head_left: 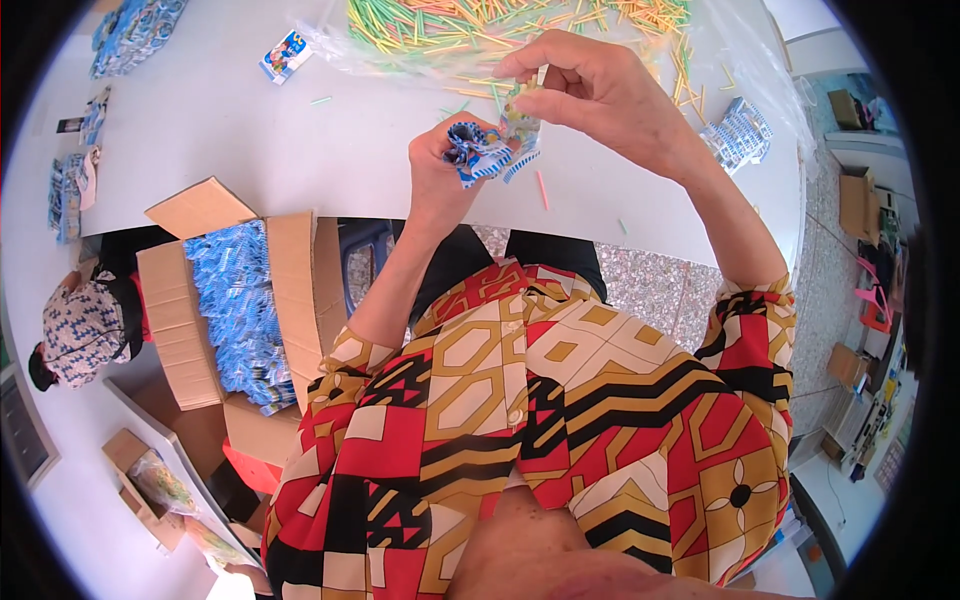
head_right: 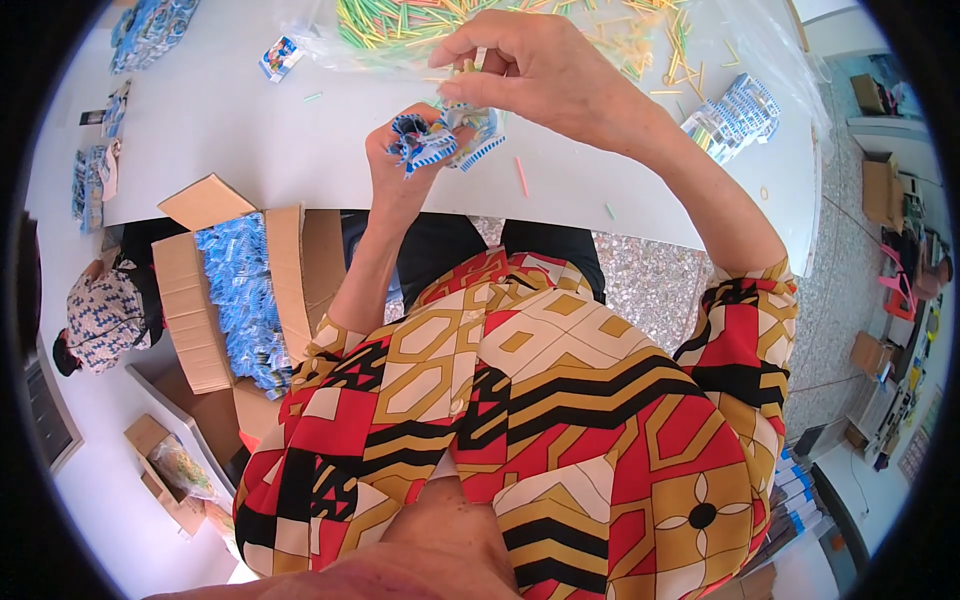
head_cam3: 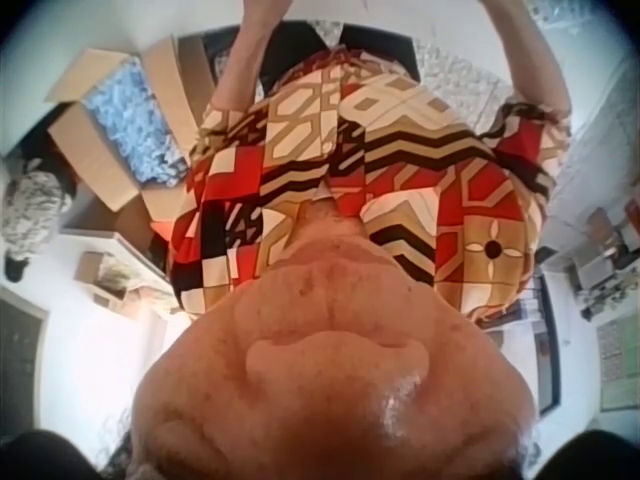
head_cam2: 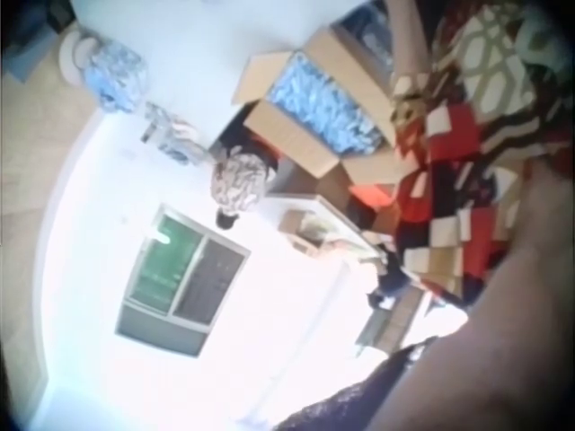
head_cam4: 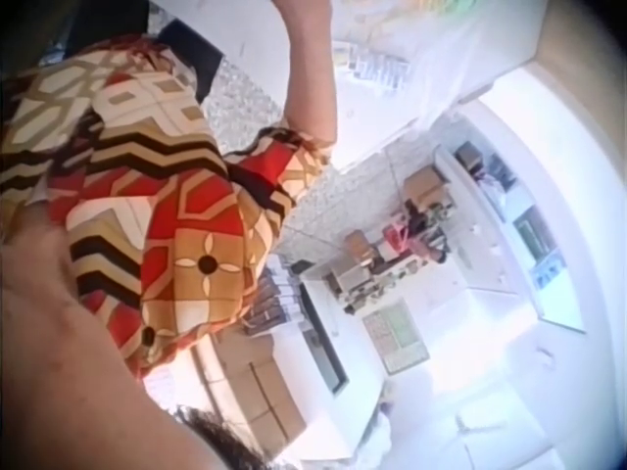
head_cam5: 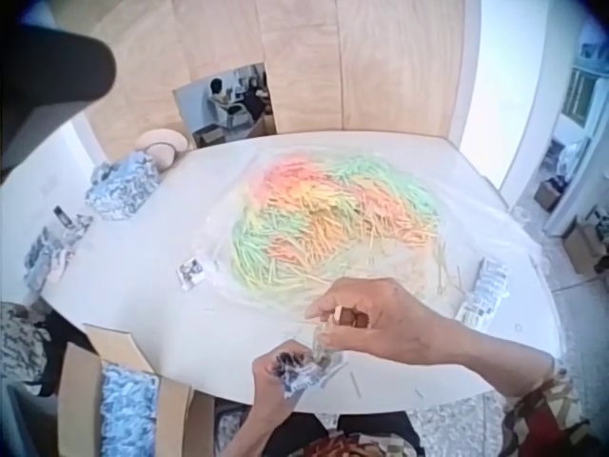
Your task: Packaging colorful straws into small plastic bags and placing them into a cardboard box.
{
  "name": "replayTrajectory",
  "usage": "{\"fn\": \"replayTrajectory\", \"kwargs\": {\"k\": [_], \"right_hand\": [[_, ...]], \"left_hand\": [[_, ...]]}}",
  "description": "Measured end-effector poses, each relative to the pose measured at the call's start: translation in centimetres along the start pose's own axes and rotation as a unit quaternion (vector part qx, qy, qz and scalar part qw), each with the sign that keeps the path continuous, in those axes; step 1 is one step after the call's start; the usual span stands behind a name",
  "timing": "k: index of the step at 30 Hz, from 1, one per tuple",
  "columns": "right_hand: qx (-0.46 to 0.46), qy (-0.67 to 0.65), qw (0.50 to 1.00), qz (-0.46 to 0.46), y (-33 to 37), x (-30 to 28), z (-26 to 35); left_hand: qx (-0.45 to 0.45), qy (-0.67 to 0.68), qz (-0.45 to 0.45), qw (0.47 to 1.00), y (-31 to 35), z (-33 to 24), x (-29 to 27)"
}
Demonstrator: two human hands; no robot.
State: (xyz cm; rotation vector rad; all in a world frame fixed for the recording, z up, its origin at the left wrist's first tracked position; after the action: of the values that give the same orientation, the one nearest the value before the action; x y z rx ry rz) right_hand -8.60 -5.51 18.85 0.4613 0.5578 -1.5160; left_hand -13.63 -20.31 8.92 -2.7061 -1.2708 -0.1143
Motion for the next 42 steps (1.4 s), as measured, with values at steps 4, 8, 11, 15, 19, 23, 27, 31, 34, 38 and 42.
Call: {"fn": "replayTrajectory", "kwargs": {"k": [4,8,11,15,19,23,27,31,34,38,42], "right_hand": [[0.034,-0.062,0.997,0.002,0.0,-1.1,-1.3],[0.101,-0.15,0.983,-0.014,-0.2,-1.9,-1.9],[-0.017,-0.1,0.993,-0.062,0.8,-0.5,-4.6],[-0.054,-0.165,0.984,-0.025,1.6,1.1,-5.0],[-0.05,-0.089,0.986,-0.13,3.0,0.3,-4.6],[0.005,-0.091,0.967,-0.238,5.3,-1.3,-7.4],[0.08,-0.093,0.955,-0.269,9.3,-1.3,-12.2],[0.146,-0.165,0.903,-0.368,13.6,-2.4,-15.9],[0.196,-0.196,0.865,-0.418,16.5,-2.5,-19.0],[0.221,-0.151,0.836,-0.479,19.8,-3.6,-21.8],[0.239,-0.092,0.833,-0.49,20.8,-4.0,-23.2]], "left_hand": [[0.008,0.019,0.001,1.0,-0.1,0.6,-0.2],[0.0,0.024,-0.006,1.0,-0.2,0.7,-0.4],[-0.03,0.061,0.011,0.998,-0.4,0.6,-0.1],[-0.046,0.047,0.012,0.998,-0.4,0.2,0.0],[-0.064,0.075,0.014,0.995,-0.4,-0.1,0.0],[-0.073,0.067,0.006,0.995,-0.6,-0.1,0.1],[-0.114,0.059,0.004,0.992,-0.4,0.4,0.5],[-0.139,0.084,0.002,0.987,-0.7,1.0,0.7],[-0.154,0.087,-0.029,0.984,-0.5,1.0,0.8],[-0.154,0.103,-0.017,0.983,-0.4,1.0,1.2],[-0.172,0.102,-0.014,0.98,-0.1,1.4,1.3]]}}
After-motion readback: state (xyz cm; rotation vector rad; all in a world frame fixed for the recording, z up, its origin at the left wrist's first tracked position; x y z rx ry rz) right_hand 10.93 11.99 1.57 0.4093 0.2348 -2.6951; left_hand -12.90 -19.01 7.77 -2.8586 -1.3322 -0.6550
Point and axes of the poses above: each hand's wrist, its own y-axis away from the middle knuckle, its own x-axis out of the palm, z = x × y, the point moved 4 cm from there along -y, towards the middle knuckle, and after that the axes turned 5 degrees about y, right-handed, at the moved point
